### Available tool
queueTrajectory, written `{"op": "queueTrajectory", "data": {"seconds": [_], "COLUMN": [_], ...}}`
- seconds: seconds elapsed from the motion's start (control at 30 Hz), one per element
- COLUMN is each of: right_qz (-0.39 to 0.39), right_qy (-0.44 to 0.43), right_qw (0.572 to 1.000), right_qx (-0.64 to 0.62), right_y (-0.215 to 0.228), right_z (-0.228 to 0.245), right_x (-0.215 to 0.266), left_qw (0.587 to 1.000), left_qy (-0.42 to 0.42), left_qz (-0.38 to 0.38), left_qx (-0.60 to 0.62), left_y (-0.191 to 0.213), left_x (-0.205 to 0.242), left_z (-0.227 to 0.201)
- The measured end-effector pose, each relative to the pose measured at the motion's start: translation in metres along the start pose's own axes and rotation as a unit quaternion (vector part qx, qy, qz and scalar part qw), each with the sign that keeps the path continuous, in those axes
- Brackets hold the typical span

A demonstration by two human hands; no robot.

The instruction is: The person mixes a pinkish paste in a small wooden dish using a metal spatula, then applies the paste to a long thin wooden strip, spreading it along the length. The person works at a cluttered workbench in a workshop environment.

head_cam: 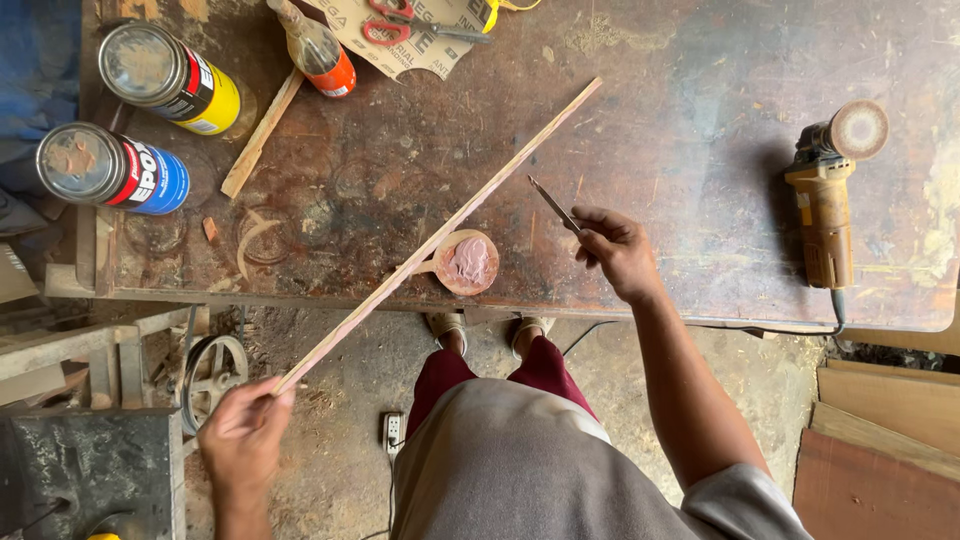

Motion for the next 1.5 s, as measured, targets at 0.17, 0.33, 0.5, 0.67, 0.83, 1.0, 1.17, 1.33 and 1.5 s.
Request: {"op": "queueTrajectory", "data": {"seconds": [0.17,0.33,0.5,0.67,0.83,1.0,1.17,1.33,1.5], "right_qz": [-0.015,0.021,0.01,-0.017,-0.025,-0.039,-0.042,-0.011,-0.056], "right_qy": [-0.015,-0.001,-0.011,-0.017,0.031,0.038,0.077,-0.022,-0.049], "right_qw": [0.999,0.993,0.997,0.997,0.999,0.998,0.99,0.996,0.978], "right_qx": [-0.04,-0.112,-0.075,-0.077,-0.022,0.038,0.11,0.081,0.194], "right_y": [0.006,-0.014,-0.027,-0.033,-0.053,-0.079,-0.105,-0.094,-0.065], "right_z": [-0.008,-0.018,-0.036,-0.05,-0.034,-0.018,-0.016,-0.004,0.024], "right_x": [-0.011,-0.016,-0.016,-0.012,-0.033,-0.052,-0.029,-0.004,-0.025], "left_qw": [0.972,0.943,0.939,0.933,0.92,0.912,0.885,0.896,0.908], "left_qy": [0.002,-0.01,-0.058,-0.065,-0.026,-0.021,-0.013,-0.014,-0.023], "left_qz": [-0.05,-0.116,-0.176,-0.249,-0.319,-0.349,-0.389,-0.374,-0.344], "left_qx": [0.23,0.313,0.288,0.252,0.224,0.214,0.254,0.239,0.237], "left_y": [0.026,0.031,0.044,0.066,0.073,0.067,0.064,0.069,0.073], "left_x": [0.011,-0.005,-0.011,-0.012,-0.011,-0.02,-0.023,-0.024,-0.02], "left_z": [-0.018,-0.029,-0.038,-0.04,-0.034,-0.028,-0.022,-0.024,-0.024]}}
Point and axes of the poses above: each hand's wrist, its own x-axis away from the middle knuckle, its own y-axis out of the back of the hand, z = x × y, the point moved 5 cm from there along -x, towards the middle knuckle, and after that the axes turned 7 degrees about -y, right-handed, at the moved point
